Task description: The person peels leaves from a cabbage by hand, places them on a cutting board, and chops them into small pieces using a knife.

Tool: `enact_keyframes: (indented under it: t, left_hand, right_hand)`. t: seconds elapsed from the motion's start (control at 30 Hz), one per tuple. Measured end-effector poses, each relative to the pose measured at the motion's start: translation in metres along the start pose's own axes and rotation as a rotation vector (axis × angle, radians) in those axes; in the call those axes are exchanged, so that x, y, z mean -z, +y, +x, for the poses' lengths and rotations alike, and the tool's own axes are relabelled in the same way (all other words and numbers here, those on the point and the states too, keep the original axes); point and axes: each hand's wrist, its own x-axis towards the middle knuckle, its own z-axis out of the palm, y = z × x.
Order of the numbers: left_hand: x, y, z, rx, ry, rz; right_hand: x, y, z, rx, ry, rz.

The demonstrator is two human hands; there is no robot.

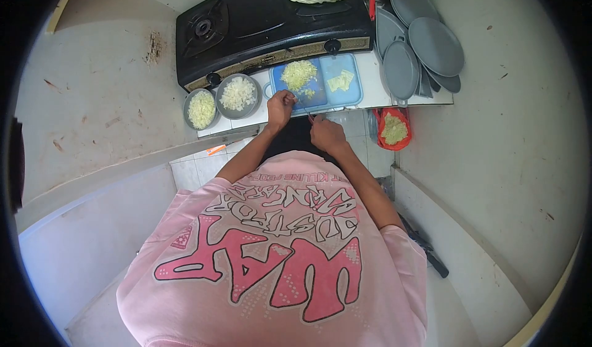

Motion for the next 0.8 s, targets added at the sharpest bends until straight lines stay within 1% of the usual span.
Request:
enact_keyframes:
  t: [0.23,0.33,0.43,0.53,0.63,0.73,0.8]
  left_hand:
    - [0.000,0.001,-0.002,-0.009,-0.003,-0.017]
    - [0.000,0.005,-0.005,-0.063,0.012,0.040]
    - [0.003,0.012,-0.009,-0.061,0.018,0.049]
    - [0.006,0.003,-0.004,-0.087,-0.014,0.069]
    - [0.001,0.002,-0.001,0.026,-0.017,0.010]
    - [-0.004,-0.006,-0.002,0.018,0.007,0.026]
    - [-0.006,-0.009,-0.003,0.008,-0.013,0.083]
  right_hand:
    - [-0.002,-0.003,0.008,0.004,0.013,-0.020]
    - [-0.005,0.000,0.008,0.011,0.025,-0.030]
    - [-0.009,0.001,0.009,0.015,0.029,-0.035]
    - [-0.018,0.007,0.010,0.027,0.044,-0.041]
    - [-0.018,0.009,0.009,0.039,0.064,-0.045]
    - [-0.014,0.005,0.003,0.025,0.053,-0.042]
    - [-0.018,0.009,0.000,0.026,0.052,-0.050]
